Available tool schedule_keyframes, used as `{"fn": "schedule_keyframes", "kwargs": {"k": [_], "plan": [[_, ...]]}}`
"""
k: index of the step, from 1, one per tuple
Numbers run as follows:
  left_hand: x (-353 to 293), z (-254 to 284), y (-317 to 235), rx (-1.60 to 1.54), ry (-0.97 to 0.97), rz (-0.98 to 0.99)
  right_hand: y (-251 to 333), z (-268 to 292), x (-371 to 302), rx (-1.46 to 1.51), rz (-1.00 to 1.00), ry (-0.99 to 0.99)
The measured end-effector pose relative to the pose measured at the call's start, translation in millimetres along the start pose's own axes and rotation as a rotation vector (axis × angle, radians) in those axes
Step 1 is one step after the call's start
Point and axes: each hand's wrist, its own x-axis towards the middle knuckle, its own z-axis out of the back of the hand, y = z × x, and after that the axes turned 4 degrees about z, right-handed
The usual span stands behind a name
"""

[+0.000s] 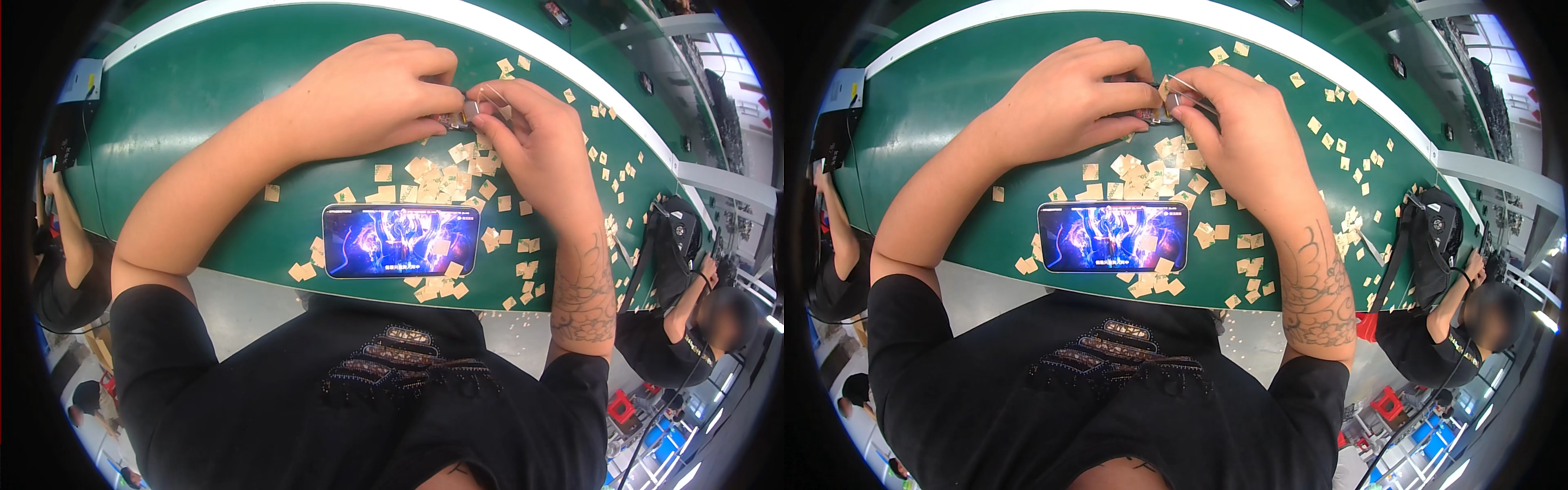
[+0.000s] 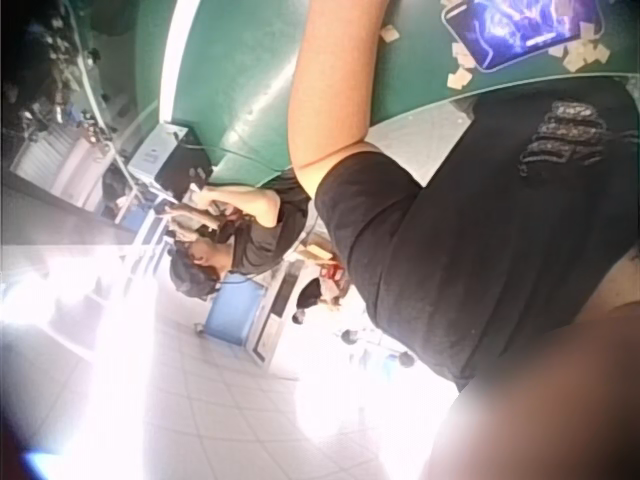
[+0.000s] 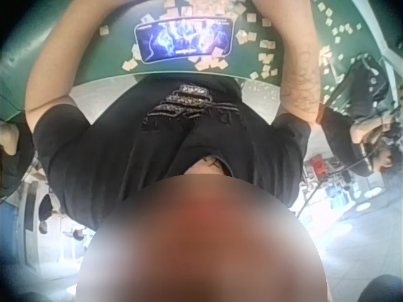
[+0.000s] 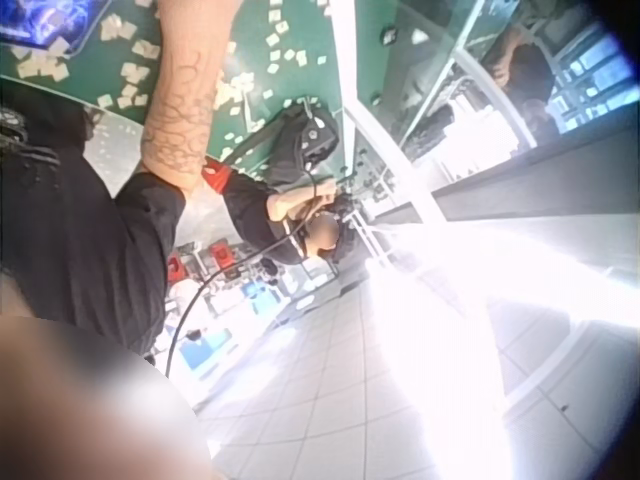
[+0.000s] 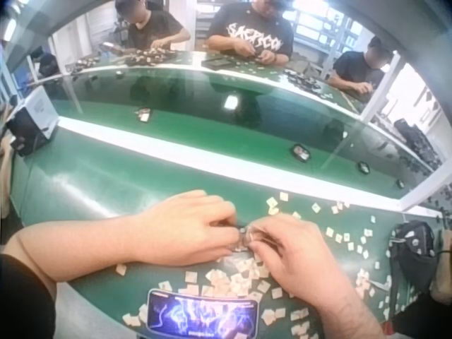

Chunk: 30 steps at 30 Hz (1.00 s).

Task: The person is seen assembling small electronic components on a green conveyor belt in a factory setting.

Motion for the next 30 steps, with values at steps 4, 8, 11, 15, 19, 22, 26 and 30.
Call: {"fn": "schedule_keyframes", "kwargs": {"k": [4, 8, 11, 15, 19, 22, 26, 30], "plan": [[0, -1, 2, -0.024, -0.026, -0.015, 2, -8, -1, -0.010, 0.006, -0.039], [-1, -2, 0, -0.039, -0.041, 0.023, 4, -11, -3, -0.008, -0.085, -0.029], [-1, -2, 0, -0.034, -0.064, 0.042, -4, -18, -5, 0.130, -0.070, -0.107], [0, -5, 1, -0.050, -0.078, 0.050, -17, -28, -9, 0.311, -0.098, -0.171], [1, -7, 0, -0.046, -0.105, 0.042, -15, -29, -9, 0.221, -0.111, -0.159], [1, -6, 0, -0.029, -0.122, 0.034, -3, -22, -8, 0.129, -0.131, -0.137], [3, -3, -4, -0.076, -0.088, 0.060, -1, -26, -10, 0.053, -0.121, -0.163], [1, -2, -7, -0.082, -0.050, 0.104, 7, -25, -7, -0.005, -0.119, -0.166]]}}
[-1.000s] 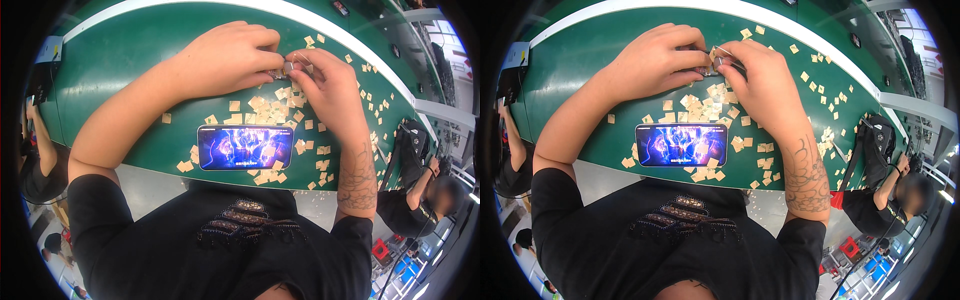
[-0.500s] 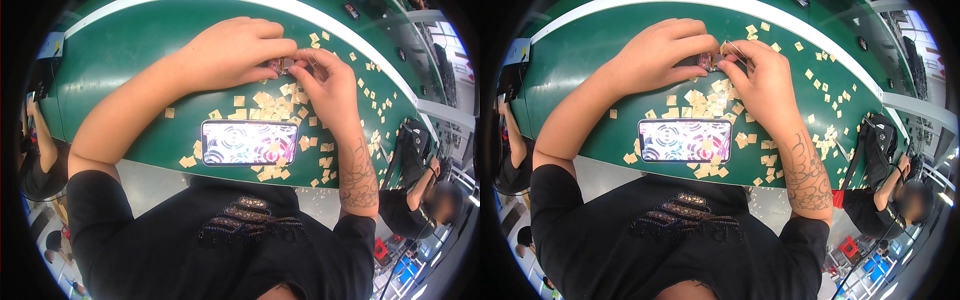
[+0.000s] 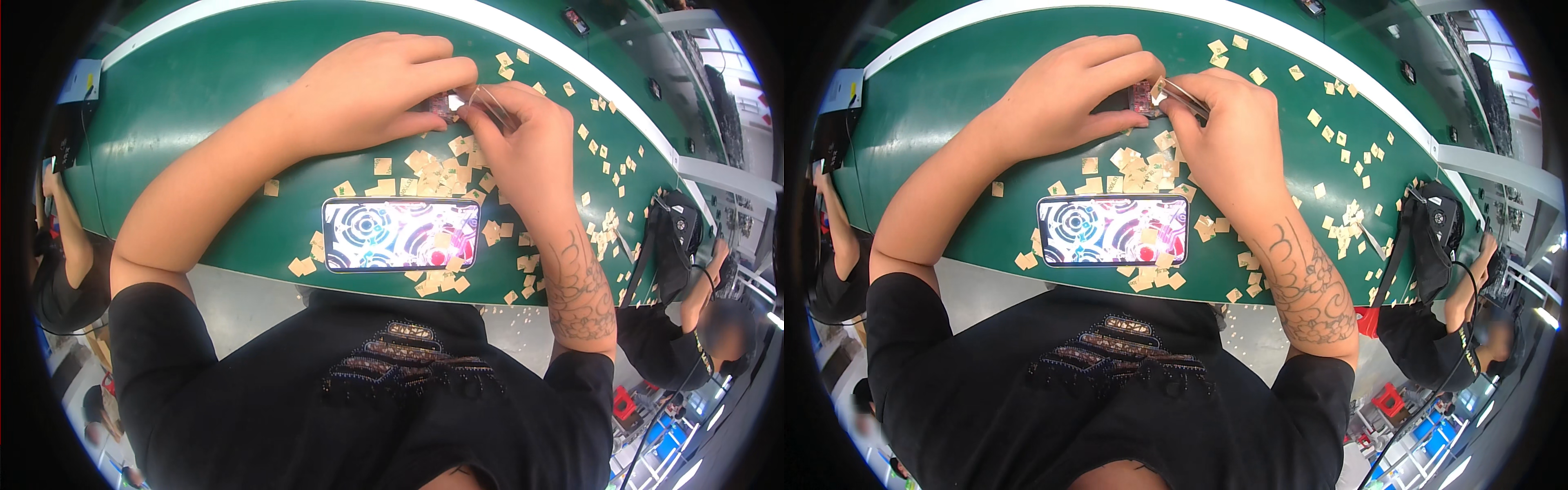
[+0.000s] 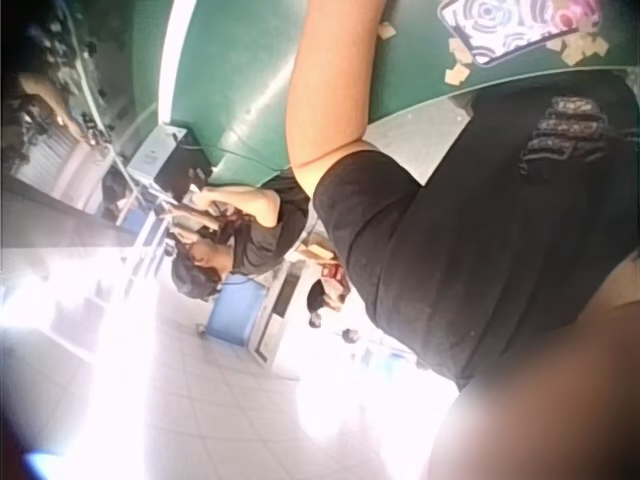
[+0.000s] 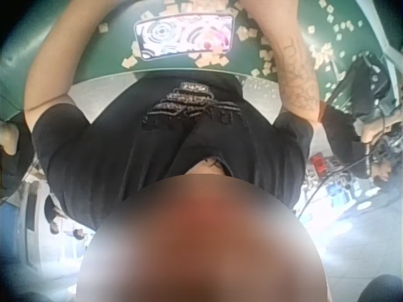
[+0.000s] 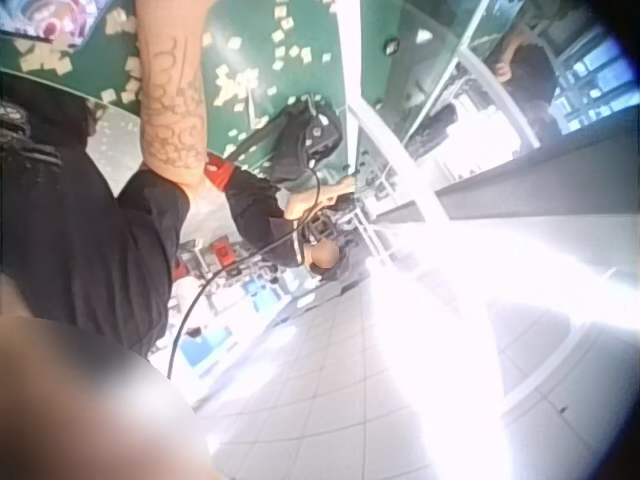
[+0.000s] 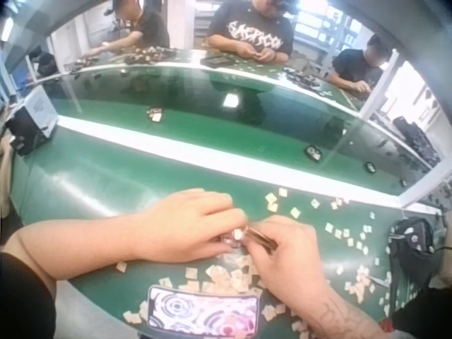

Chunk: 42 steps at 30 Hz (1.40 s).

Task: The person is seen assembling small electronic components on a green conveyor belt in a factory setting.

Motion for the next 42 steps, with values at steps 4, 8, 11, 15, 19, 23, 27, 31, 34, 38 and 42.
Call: {"fn": "schedule_keyframes", "kwargs": {"k": [4, 8, 11, 15, 19, 23, 27, 31, 34, 38, 42], "plan": [[0, 1, -1, 0.014, 0.014, 0.001, -2, 1, 5, 0.039, -0.032, 0.019], [1, 3, -2, 0.011, 0.027, 0.029, -5, 3, 12, 0.106, -0.101, 0.071], [1, 4, -2, 0.018, 0.041, 0.045, -9, 1, 7, 0.047, 0.000, 0.012], [1, 2, -3, 0.050, 0.045, 0.075, -14, 5, 4, 0.110, 0.061, 0.016], [0, 0, -2, 0.048, 0.036, 0.070, -10, 6, 3, 0.065, 0.120, 0.073], [1, -1, 2, 0.077, 0.000, 0.015, -14, 4, 3, 0.039, 0.176, 0.081], [1, 0, 2, 0.071, -0.021, -0.019, -13, 7, 4, -0.052, 0.172, 0.142], [1, -1, 3, 0.055, -0.023, -0.021, -17, 7, 5, 0.005, 0.232, 0.090], [1, -1, 2, 0.051, -0.029, -0.030, -19, 7, 8, 0.063, 0.154, 0.002], [4, 0, 1, 0.056, -0.147, -0.116, -17, 10, 7, 0.261, -0.098, 0.029], [19, -14, 6, 0.029, -0.392, -0.215, -26, 10, 7, 0.544, -0.178, 0.095]]}}
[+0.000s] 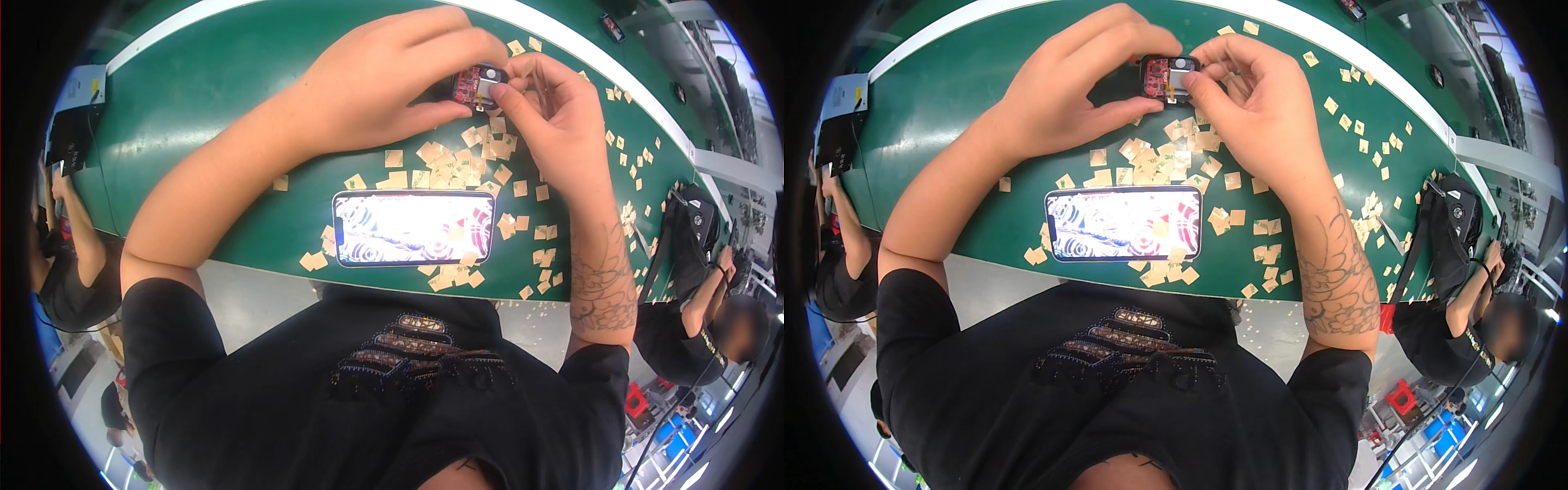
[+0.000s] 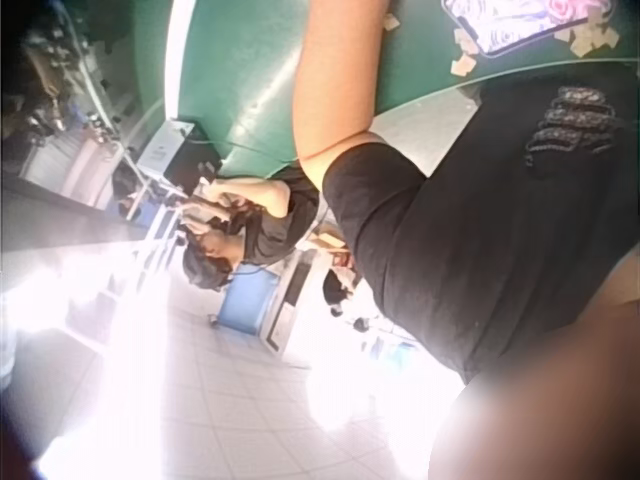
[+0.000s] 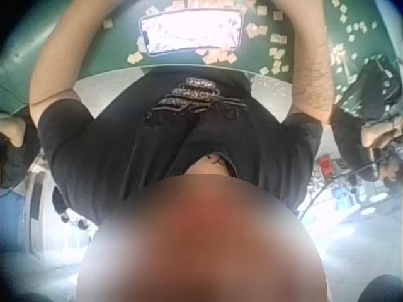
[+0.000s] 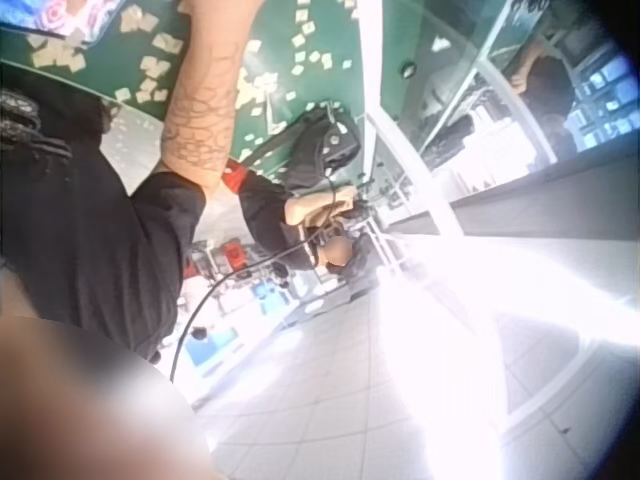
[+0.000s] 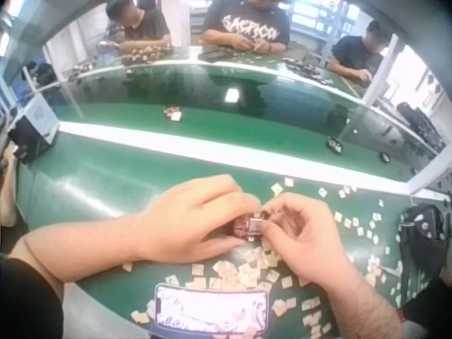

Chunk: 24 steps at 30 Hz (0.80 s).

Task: The person is seen assembling small electronic components on a green conveyor belt in a factory setting.

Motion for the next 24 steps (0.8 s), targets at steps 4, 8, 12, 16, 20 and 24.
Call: {"fn": "schedule_keyframes", "kwargs": {"k": [4, 8, 12, 16, 20, 24], "plan": [[4, 18, -18, -0.370, 0.084, 0.356, -4, -9, -1, 0.069, 0.104, -0.101], [-5, 18, -12, -0.540, 0.330, 0.673, 5, -14, -3, -0.037, 0.081, -0.099], [3, 22, -16, -0.419, 0.386, 0.654, 4, -17, 0, -0.093, 0.129, -0.115], [5, 14, -9, -0.408, 0.302, 0.640, 9, -13, 2, -0.084, 0.078, -0.119], [16, 11, 14, -0.344, 0.129, 0.801, -1, -9, 4, -0.306, 0.178, -0.221], [39, 7, 68, -0.191, 0.089, 0.673, 0, -1, 2, -0.317, 0.139, -0.186]]}}
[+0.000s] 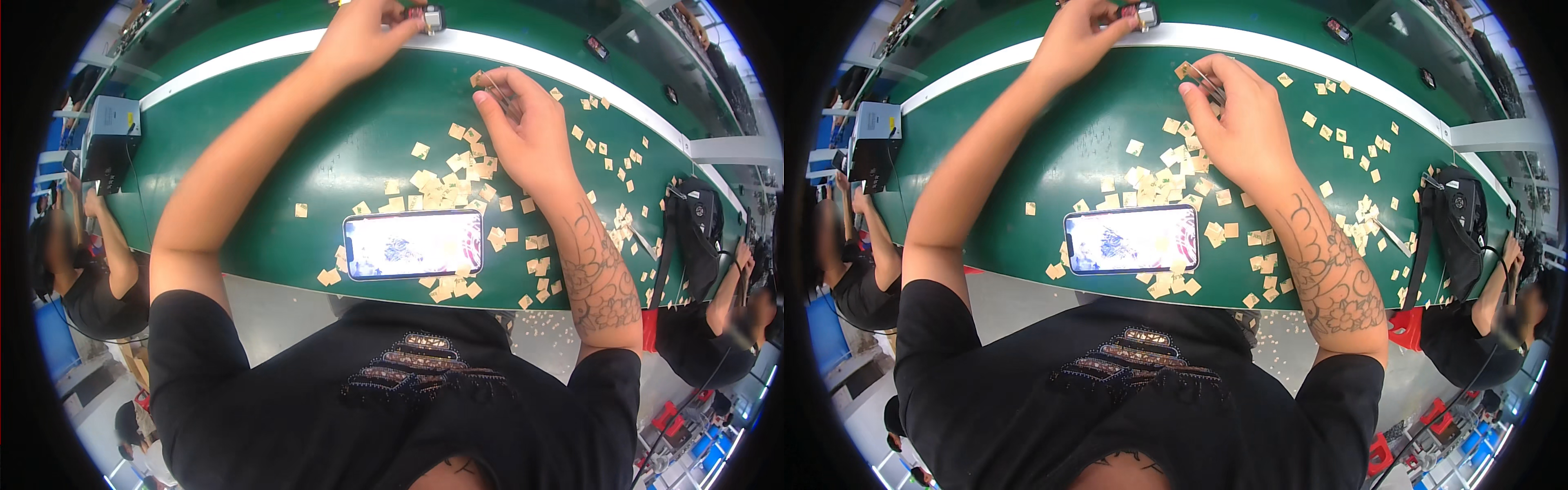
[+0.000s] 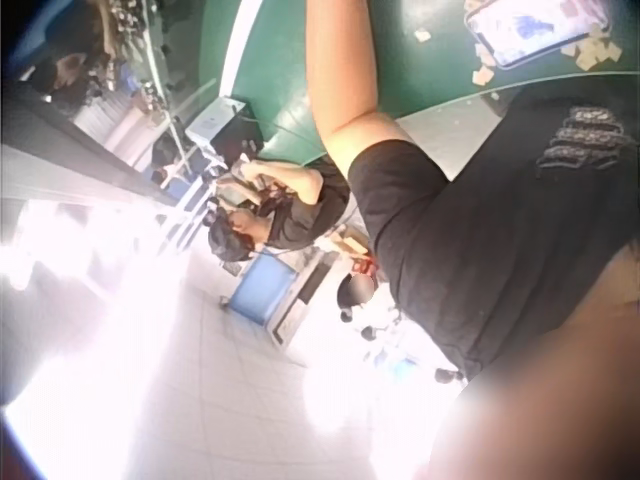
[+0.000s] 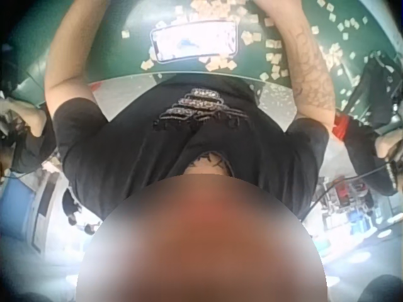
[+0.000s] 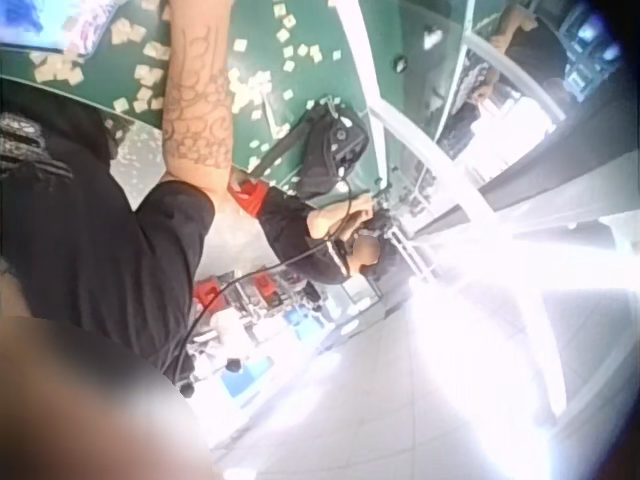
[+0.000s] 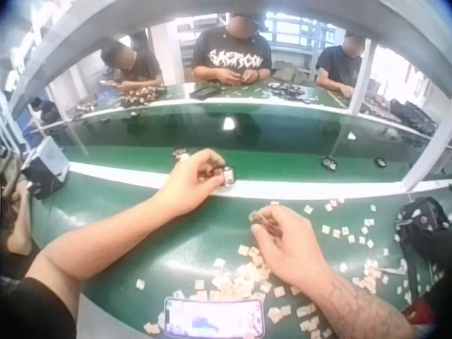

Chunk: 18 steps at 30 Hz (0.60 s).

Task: The person is seen assembling small electronic components on a green conveyor belt in a factory setting.

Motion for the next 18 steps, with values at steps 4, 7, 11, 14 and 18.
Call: {"fn": "schedule_keyframes", "kwargs": {"k": [4, 7, 11, 14, 18], "plan": [[58, 8, 32, 0.228, 0.002, -0.017, -11, -2, 3, -0.001, 0.128, -0.044], [69, 11, 35, 0.307, 0.009, -0.087, -16, -4, 3, 0.006, 0.224, -0.106], [62, 29, 27, 0.425, 0.119, -0.094, -16, 4, 2, 0.009, 0.163, -0.063], [43, 53, 38, 0.680, 0.027, -0.233, -12, 5, 3, 0.025, 0.140, -0.032], [36, 66, 58, 0.634, 0.133, -0.147, -12, 4, 3, 0.018, 0.052, 0.013]]}}
